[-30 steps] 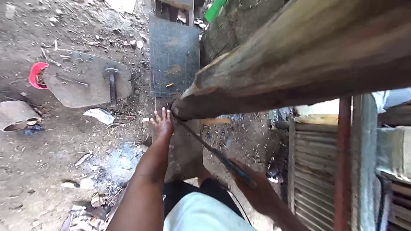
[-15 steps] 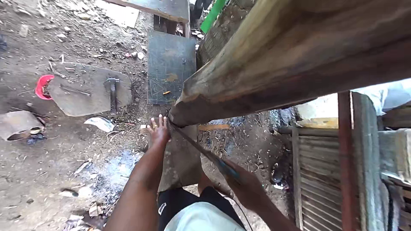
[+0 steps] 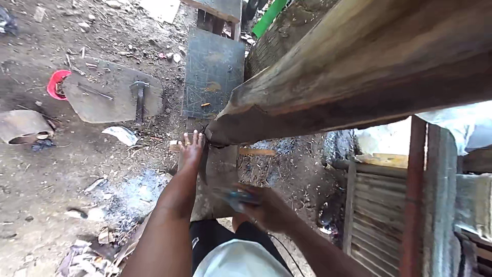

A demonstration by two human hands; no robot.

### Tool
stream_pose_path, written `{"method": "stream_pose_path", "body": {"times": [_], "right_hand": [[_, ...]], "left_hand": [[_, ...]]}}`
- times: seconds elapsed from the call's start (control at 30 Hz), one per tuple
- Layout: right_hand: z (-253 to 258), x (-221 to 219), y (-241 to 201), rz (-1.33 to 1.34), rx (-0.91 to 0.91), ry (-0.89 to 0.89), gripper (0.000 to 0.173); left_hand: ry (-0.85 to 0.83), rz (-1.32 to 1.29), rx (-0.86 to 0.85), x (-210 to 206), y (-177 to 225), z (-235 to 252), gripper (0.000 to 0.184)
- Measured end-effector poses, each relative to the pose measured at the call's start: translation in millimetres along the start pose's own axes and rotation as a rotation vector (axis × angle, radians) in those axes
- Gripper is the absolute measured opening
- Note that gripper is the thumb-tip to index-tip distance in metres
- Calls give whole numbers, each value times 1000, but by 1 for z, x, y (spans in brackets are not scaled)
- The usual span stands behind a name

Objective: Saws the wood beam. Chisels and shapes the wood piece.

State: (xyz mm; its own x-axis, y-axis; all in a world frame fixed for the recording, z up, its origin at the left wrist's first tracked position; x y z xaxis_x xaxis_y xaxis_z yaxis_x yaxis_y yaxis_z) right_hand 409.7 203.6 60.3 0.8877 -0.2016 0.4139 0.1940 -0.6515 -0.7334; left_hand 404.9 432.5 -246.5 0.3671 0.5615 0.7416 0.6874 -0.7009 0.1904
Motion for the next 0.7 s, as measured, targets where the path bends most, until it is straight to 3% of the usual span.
{"method": "stream_pose_path", "body": {"times": [0.03, 0.07, 0.17, 0.23, 0.33, 0.43, 0.57, 0.7], "right_hand": [[2, -10, -7, -3, 5, -41, 50], [-9, -14, -15, -28, 15, -15, 52], [-79, 11, 7, 33, -6, 336, 49], [-102, 37, 14, 86, -32, 395, 48], [-113, 33, 8, 27, -12, 364, 47], [-87, 21, 13, -108, 57, 355, 45], [-57, 20, 20, -110, -21, 228, 51], [-113, 49, -8, -234, 33, 216, 50]], "left_hand": [[34, -32, -38, -9, -11, 0, 78], [41, -78, -74, -10, -22, -2, 82], [16, -78, -121, -13, -26, 3, 122], [58, -95, -70, -10, -22, -3, 125], [145, -385, 185, -18, -23, -38, 114], [5, -579, 527, -53, -43, -62, 129], [-109, -602, 570, -72, -49, -75, 132], [-144, -605, 558, -70, -60, -76, 123]]}}
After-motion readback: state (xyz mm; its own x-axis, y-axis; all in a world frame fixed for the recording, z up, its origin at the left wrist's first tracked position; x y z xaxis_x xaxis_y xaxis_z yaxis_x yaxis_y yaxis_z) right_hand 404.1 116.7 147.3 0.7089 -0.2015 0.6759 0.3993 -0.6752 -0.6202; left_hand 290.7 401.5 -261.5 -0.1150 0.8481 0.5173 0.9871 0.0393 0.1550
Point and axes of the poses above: each hand's wrist, its own z-axis towards the middle knuckle, its own x-axis out of the back of the hand, y = z × x, the point moved 1 cm from there along z, towards the middle knuckle, and after that the axes turned 11 degrees about x, right-handed, at the moved point
